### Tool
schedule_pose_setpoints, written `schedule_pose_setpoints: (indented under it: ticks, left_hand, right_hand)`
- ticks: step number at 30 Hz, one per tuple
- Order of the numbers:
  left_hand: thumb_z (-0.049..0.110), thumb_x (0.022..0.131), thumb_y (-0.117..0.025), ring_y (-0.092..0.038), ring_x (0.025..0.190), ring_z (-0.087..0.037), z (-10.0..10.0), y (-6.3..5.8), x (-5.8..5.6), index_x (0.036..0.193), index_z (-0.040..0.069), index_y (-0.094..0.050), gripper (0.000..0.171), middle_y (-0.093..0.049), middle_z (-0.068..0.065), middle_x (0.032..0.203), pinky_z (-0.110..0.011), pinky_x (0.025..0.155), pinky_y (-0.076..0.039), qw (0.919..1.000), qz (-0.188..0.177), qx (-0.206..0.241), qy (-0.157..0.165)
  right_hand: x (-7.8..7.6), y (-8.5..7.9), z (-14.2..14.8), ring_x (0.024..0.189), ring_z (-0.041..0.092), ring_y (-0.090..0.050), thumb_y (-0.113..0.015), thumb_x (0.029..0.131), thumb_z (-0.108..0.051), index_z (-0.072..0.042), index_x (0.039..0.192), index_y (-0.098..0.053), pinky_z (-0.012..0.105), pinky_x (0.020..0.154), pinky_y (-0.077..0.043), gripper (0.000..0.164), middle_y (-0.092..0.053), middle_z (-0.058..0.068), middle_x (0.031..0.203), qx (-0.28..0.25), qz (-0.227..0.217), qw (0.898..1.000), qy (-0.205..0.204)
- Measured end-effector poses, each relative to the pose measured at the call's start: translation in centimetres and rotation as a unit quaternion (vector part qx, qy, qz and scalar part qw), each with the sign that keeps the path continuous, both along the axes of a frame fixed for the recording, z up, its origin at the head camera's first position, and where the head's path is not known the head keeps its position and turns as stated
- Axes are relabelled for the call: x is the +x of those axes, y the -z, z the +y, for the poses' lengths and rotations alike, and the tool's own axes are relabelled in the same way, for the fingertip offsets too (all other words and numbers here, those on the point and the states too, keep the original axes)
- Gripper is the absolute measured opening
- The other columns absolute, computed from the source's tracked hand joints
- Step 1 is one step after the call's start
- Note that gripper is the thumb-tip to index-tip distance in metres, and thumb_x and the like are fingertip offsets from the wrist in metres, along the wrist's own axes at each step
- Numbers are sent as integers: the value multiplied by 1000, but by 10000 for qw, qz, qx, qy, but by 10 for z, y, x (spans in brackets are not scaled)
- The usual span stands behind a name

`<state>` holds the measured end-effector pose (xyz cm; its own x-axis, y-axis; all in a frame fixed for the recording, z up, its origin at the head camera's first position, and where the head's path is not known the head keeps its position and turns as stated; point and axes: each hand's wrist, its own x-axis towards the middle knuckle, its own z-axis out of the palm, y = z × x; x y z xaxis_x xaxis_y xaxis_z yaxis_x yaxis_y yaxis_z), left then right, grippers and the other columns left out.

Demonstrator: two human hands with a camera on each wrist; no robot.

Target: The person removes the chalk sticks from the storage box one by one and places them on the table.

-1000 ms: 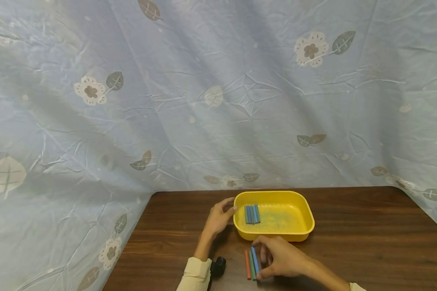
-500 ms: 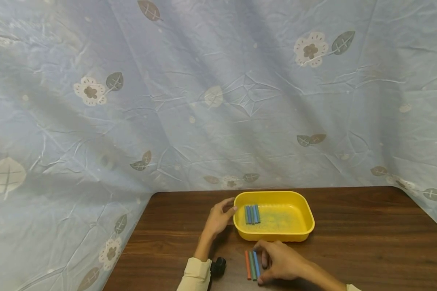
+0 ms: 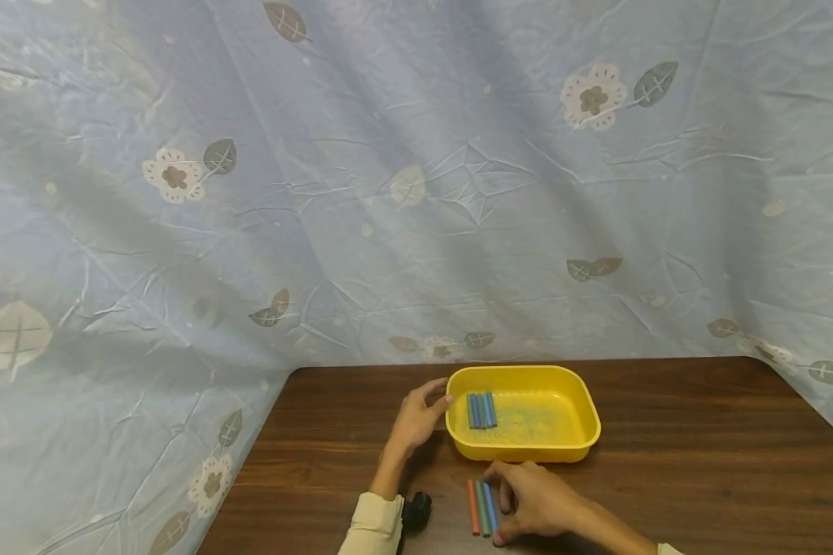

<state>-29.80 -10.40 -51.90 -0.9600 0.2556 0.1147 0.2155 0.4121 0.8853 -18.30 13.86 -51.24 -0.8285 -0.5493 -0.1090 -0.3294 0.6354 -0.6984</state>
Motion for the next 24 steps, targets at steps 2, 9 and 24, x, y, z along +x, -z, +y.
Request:
schedule_pose_setpoints:
  ticks: [2, 9, 24]
  left_hand:
    - [28, 109, -64, -60, 140, -44, 0, 0, 0, 153, 8, -59, 49, -63, -21, 152, -65, 113, -51, 10000, 3, 22, 4]
    - [27, 109, -65, -60, 140, -43, 1, 0, 0, 153, 8, -59, 49, -62, -20, 153, -64, 113, -51, 10000, -19, 36, -13]
    - [28, 108, -66, -56, 144, -45, -1, 0, -1, 152, 9, -61, 48, -63, -21, 152, -67, 115, -48, 10000, 27, 53, -20]
  right_hand:
    - [0, 0, 0, 66, 2, -53, -99, 75, -35, -12, 129, -67, 22, 59, -45, 67, -64, -13, 81, -7, 47, 10000, -20]
    - [-1, 0, 0, 66, 1, -55, -100, 74, -33, -11, 128, -67, 22, 59, -47, 66, -65, -11, 81, -151, 1, 9999, -48]
    - [-6, -23, 2, 69, -2, -56, -95, 82, -34, -3, 132, -65, 20, 62, -50, 66, -68, -9, 86, -571, 369, 9973, -269]
